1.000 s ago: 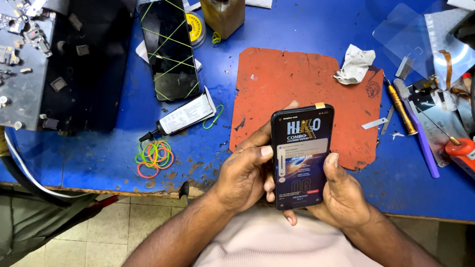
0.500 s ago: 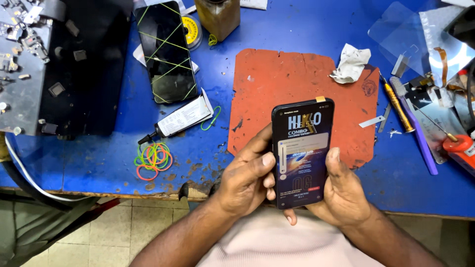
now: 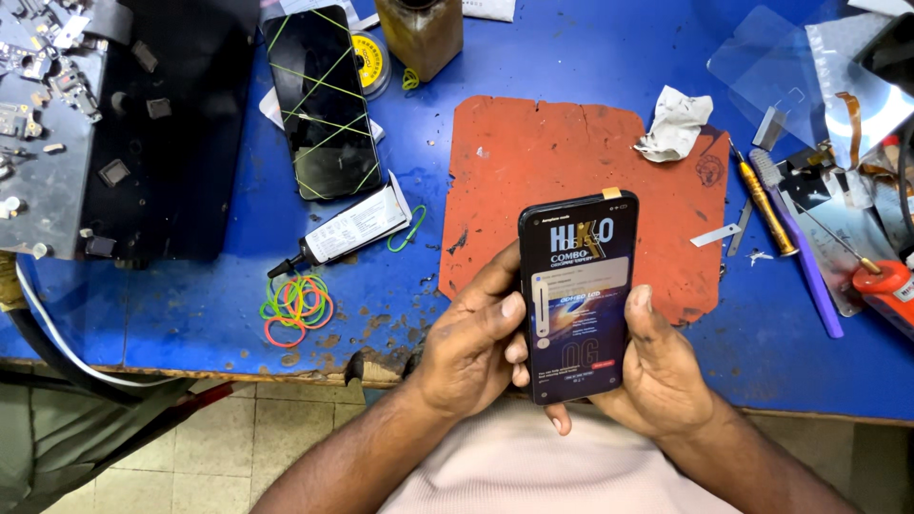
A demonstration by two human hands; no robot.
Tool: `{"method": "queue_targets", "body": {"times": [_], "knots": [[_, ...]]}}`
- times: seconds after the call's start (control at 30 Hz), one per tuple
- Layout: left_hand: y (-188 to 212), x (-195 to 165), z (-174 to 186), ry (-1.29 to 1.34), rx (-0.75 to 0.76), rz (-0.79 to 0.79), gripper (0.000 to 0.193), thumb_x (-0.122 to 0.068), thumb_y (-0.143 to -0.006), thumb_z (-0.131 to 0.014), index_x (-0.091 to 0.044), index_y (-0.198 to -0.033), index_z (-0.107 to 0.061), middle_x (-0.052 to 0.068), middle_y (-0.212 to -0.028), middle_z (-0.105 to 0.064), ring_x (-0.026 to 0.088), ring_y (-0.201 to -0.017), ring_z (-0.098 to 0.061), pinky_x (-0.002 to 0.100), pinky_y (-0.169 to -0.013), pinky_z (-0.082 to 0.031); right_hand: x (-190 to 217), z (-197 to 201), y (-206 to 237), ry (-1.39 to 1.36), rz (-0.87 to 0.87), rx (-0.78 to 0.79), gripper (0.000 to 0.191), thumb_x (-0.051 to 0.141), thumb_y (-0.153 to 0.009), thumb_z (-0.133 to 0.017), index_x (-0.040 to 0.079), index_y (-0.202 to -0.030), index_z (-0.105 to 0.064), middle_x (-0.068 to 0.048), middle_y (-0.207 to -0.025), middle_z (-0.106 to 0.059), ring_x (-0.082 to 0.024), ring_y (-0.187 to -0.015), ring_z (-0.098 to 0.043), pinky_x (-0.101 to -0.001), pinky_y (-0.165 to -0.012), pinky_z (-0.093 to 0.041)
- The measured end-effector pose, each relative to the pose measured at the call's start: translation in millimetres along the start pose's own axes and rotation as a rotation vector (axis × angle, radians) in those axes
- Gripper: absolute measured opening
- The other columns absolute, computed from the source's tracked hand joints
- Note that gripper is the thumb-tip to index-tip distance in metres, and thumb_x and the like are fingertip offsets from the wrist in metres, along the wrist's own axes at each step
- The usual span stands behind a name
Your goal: The person applies adhesive to the edges of a smartphone screen, aligns and closes the back cover, then secures the device with multiple rubber bands. The phone is briefly powered on to confirm the screen functions.
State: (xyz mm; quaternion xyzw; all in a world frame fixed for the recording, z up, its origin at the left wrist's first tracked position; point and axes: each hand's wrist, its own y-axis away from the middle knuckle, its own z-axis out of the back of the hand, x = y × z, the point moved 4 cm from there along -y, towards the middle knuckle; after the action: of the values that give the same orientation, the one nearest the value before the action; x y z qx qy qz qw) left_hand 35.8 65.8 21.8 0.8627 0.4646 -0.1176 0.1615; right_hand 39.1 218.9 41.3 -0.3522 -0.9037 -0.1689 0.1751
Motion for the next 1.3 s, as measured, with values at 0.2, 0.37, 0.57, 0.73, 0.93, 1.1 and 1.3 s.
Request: {"method": "queue_targets", "body": {"times": [0.2,0.37,0.57,0.73,0.93,1.1,1.3], "knots": [[-1,-2,-3,-0.004,0.043,-0.022,0.067,-0.027,-0.108,-0.057,-0.009,-0.167,-0.030,0.002,-0.088,-0.056,0.006,-0.066,-0.052,0.025,-0.062,-0.052,1,0,-1,-0.005,-0.011,-0.011,0.077,0.061,-0.107,-0.033,-0.004,-0.147,-0.043,-0.030,-0.124,-0.064,-0.041,-0.110,-0.069,-0.0509,-0.068,-0.062],[-2,-8,-8,0.048,0.070,-0.035,0.066,-0.033,-0.106,-0.057,-0.005,-0.162,-0.035,0.006,-0.095,-0.062,0.007,-0.065,-0.054,0.026,-0.061,-0.053,2,-2,-3,-0.011,-0.006,-0.001,0.077,0.060,-0.108,-0.033,-0.005,-0.147,-0.043,-0.030,-0.124,-0.065,-0.042,-0.109,-0.069,-0.0509,-0.068,-0.061],[-4,-15,-9,-0.013,0.024,-0.011,0.064,-0.031,-0.104,-0.061,-0.003,-0.157,-0.039,0.009,-0.104,-0.066,0.005,-0.064,-0.057,0.026,-0.055,-0.055,-1,-3,-6,0.036,-0.024,-0.013,0.081,0.063,-0.104,-0.039,-0.005,-0.148,-0.042,-0.033,-0.120,-0.065,-0.041,-0.105,-0.071,-0.0465,-0.064,-0.062],[-2,-16,-9,0.003,0.043,0.006,0.069,-0.030,-0.103,-0.061,-0.009,-0.164,-0.036,0.010,-0.107,-0.068,0.006,-0.062,-0.061,0.026,-0.056,-0.056,-2,-3,-6,0.060,-0.015,0.017,0.084,0.064,-0.104,-0.044,-0.008,-0.147,-0.042,-0.034,-0.120,-0.064,-0.039,-0.104,-0.071,-0.0442,-0.064,-0.063],[-3,-13,-6,0.025,0.041,0.022,0.071,-0.031,-0.105,-0.062,0.001,-0.162,-0.036,0.012,-0.107,-0.069,0.007,-0.064,-0.061,0.027,-0.057,-0.057,-3,-3,-6,0.045,-0.034,-0.008,0.085,0.064,-0.102,-0.046,-0.007,-0.147,-0.041,-0.033,-0.119,-0.064,-0.038,-0.104,-0.071,-0.0445,-0.065,-0.062],[-2,-11,-4,0.024,0.014,0.024,0.070,-0.033,-0.103,-0.063,-0.004,-0.161,-0.039,0.011,-0.105,-0.068,0.007,-0.062,-0.060,0.026,-0.054,-0.055,-3,-5,-5,0.048,-0.030,-0.013,0.086,0.064,-0.101,-0.048,-0.007,-0.147,-0.041,-0.031,-0.119,-0.063,-0.038,-0.106,-0.070,-0.0448,-0.065,-0.062],[-3,-10,-2,-0.006,-0.007,0.019,0.069,-0.035,-0.103,-0.064,0.000,-0.158,-0.041,0.011,-0.103,-0.068,0.006,-0.060,-0.058,0.025,-0.053,-0.055,-4,-4,-5,0.059,-0.009,-0.007,0.083,0.064,-0.103,-0.045,-0.007,-0.146,-0.043,-0.031,-0.120,-0.064,-0.038,-0.106,-0.070,-0.0450,-0.065,-0.061]]}}
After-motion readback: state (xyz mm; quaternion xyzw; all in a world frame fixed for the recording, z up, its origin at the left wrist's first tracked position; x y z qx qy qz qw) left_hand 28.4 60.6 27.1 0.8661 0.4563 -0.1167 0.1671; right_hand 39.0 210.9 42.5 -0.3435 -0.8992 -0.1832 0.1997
